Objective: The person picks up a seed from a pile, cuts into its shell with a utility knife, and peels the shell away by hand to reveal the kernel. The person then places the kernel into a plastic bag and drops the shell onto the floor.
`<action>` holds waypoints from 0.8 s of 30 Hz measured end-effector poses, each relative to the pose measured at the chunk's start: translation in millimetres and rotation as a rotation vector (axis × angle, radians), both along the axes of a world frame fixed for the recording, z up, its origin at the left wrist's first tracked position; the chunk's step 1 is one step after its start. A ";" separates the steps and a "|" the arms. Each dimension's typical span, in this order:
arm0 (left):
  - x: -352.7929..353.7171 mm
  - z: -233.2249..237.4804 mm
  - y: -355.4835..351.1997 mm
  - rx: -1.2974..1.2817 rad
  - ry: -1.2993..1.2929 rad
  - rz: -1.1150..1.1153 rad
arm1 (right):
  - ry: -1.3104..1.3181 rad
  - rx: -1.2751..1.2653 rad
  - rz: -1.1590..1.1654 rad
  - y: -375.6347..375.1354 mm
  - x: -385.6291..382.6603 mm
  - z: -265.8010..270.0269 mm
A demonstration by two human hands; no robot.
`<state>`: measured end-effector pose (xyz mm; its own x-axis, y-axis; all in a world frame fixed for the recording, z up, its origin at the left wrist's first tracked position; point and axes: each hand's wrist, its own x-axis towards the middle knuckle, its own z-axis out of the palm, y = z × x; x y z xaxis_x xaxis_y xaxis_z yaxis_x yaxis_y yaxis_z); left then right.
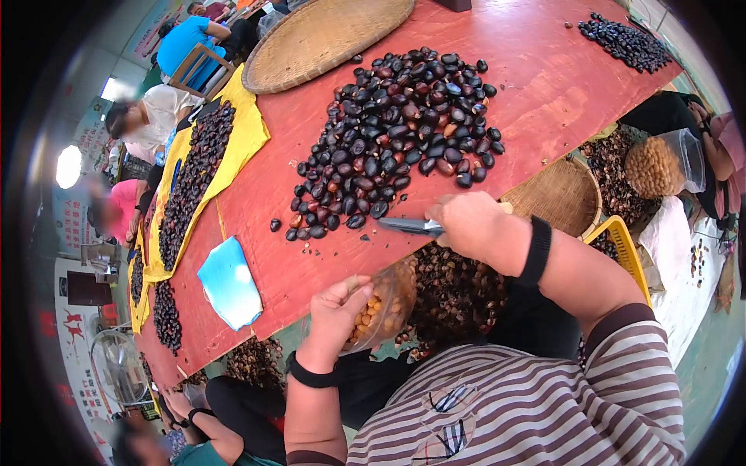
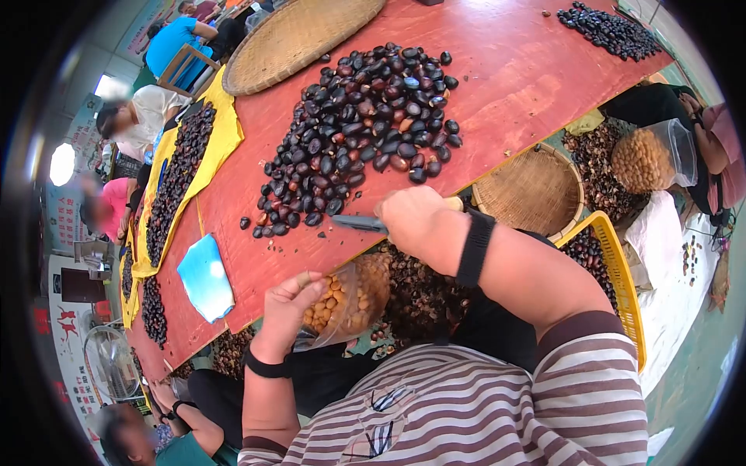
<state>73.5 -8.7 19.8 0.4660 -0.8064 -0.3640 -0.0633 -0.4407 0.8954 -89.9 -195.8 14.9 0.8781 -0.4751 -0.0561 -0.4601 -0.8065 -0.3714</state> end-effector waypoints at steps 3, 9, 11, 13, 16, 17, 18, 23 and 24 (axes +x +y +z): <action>-23.7 22.4 -51.1 -0.083 0.024 -0.084 | -0.056 0.109 -0.040 -8.5 -37.4 1.6; -65.0 -15.5 -147.7 -0.229 -0.173 -0.200 | -0.155 0.279 -0.305 -31.2 -120.5 13.7; -73.6 -27.9 -163.0 -0.210 -0.300 -0.229 | -0.216 0.350 -0.381 -35.8 -136.3 9.2; -81.8 -29.0 -167.3 -0.234 -0.455 -0.264 | -0.205 0.384 -0.426 -39.5 -143.7 9.5; -88.9 -23.1 -170.8 -0.207 -0.649 -0.309 | -0.197 0.495 -0.471 -45.0 -146.1 10.5; -89.0 -23.2 -171.4 -0.185 -0.700 -0.322 | -0.206 0.508 -0.461 -45.8 -145.5 10.1; -88.5 -23.2 -171.7 -0.162 -0.751 -0.336 | -0.215 0.521 -0.452 -46.1 -144.3 10.0; -68.8 -32.3 -151.7 -0.179 -0.467 -0.233 | -0.242 0.383 -0.211 -44.2 -120.1 12.3; -63.2 -32.1 -142.2 -0.205 -0.390 -0.193 | -0.262 0.333 -0.161 -42.7 -111.9 10.2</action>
<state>10.4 -150.9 -12.4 0.3709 -0.9285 -0.0163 -0.4746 -0.2046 0.8561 -201.8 -238.5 25.1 0.7993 -0.6008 -0.0145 -0.4258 -0.5491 -0.7191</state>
